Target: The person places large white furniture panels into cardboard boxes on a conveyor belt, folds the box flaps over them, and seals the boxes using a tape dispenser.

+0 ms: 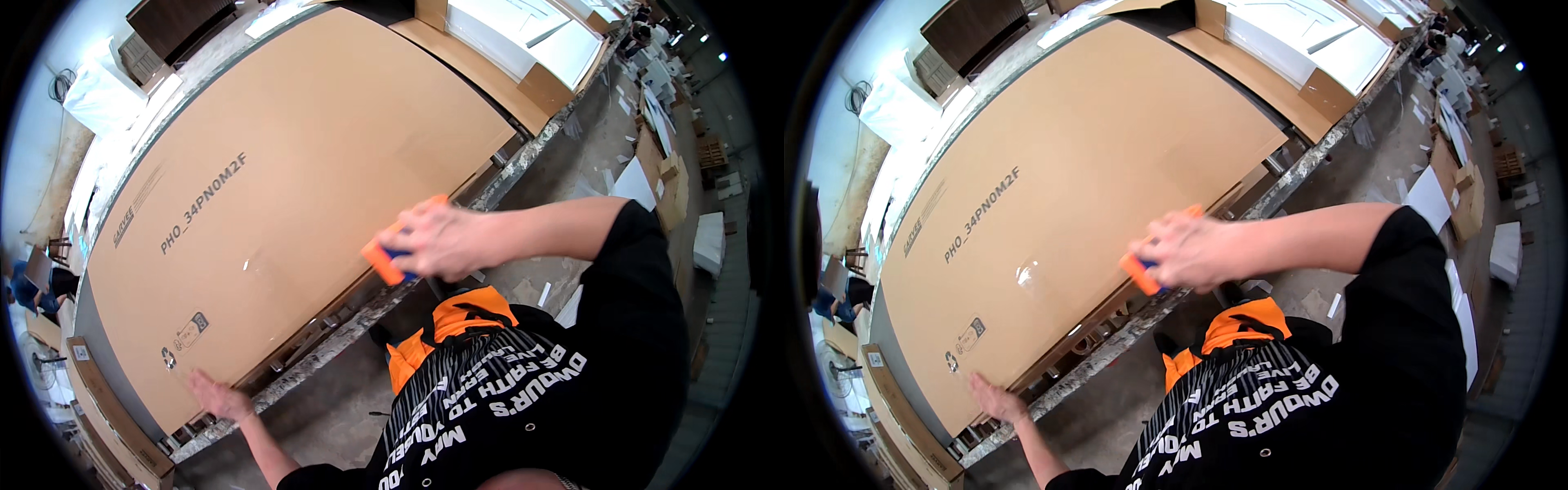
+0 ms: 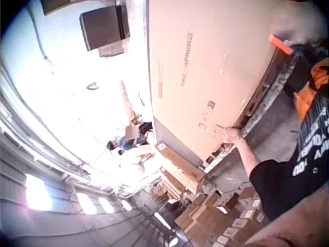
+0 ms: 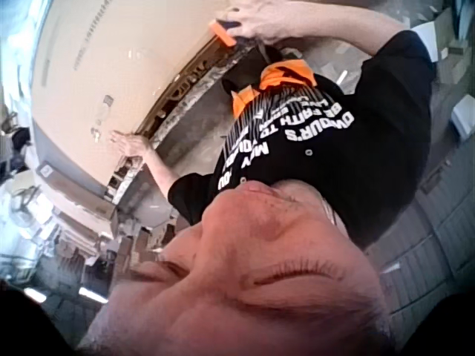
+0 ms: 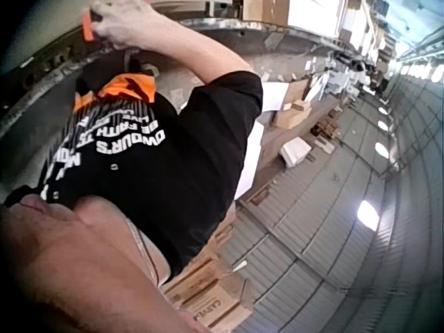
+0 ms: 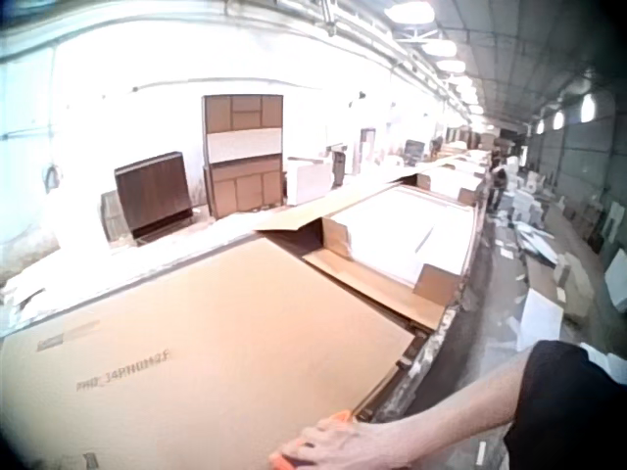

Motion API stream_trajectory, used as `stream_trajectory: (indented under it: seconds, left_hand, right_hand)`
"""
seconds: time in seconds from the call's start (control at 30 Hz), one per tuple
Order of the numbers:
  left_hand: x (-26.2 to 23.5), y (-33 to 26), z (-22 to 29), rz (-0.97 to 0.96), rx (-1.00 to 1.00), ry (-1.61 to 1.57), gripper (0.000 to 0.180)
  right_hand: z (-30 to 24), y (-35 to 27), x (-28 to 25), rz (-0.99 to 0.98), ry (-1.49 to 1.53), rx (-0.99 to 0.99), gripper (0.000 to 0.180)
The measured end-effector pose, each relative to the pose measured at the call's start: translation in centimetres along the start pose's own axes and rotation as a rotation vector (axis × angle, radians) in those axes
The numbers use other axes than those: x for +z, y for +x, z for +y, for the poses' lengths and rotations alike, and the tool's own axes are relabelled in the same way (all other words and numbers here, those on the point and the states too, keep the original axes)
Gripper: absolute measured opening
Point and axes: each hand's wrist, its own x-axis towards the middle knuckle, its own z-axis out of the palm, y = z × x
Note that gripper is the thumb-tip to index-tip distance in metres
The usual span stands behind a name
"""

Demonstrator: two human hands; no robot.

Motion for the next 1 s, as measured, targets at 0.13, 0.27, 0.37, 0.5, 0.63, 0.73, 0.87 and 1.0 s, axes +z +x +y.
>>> stream_trajectory:
  seconds: [0.13, 0.27, 0.37, 0.5, 0.63, 0.73, 0.87, 1.0]
  left_hand:
    - [-0.7, 3.6, 14.1, -0.176, 0.249, -0.029, 0.069]
    - [-1.3, 10.1, 33.3, -0.452, 0.533, -0.319, 0.086]
    - [-1.0, 11.7, 43.8, -0.441, 0.631, -0.223, 0.093]
    - [-1.2, 12.5, 52.1, -0.462, 0.616, -0.209, 0.094]
    - [-0.8, 12.7, 54.2, -0.512, 0.603, -0.121, 0.09]
    - [1.9, 11.5, 53.1, -0.348, 0.658, 0.037, 0.09]
    - [0.3, 12.6, 52.3, -0.436, 0.607, -0.136, 0.096]
    - [-0.2, 11.7, 51.3, -0.44, 0.556, -0.19, 0.099]
  right_hand:
    - [8.1, -11.0, 0.6, -0.086, -0.088, 0.163, 0.045]
    - [13.7, -17.8, 2.7, -0.161, -0.155, 0.27, 0.048]
    - [14.0, -17.5, 4.5, -0.039, -0.182, 0.195, 0.052]
    - [12.7, -17.6, 6.5, 0.156, -0.186, 0.212, 0.023]
    - [10.5, -12.8, 6.9, -0.056, -0.049, 0.158, 0.022]
    - [5.5, -8.5, 12.2, -0.118, -0.878, 0.323, 0.022]
    - [2.2, -7.8, 14.1, -0.335, -1.21, 0.31, 0.023]
    - [3.3, -12.7, 11.8, -0.916, -0.177, -0.161, 0.019]
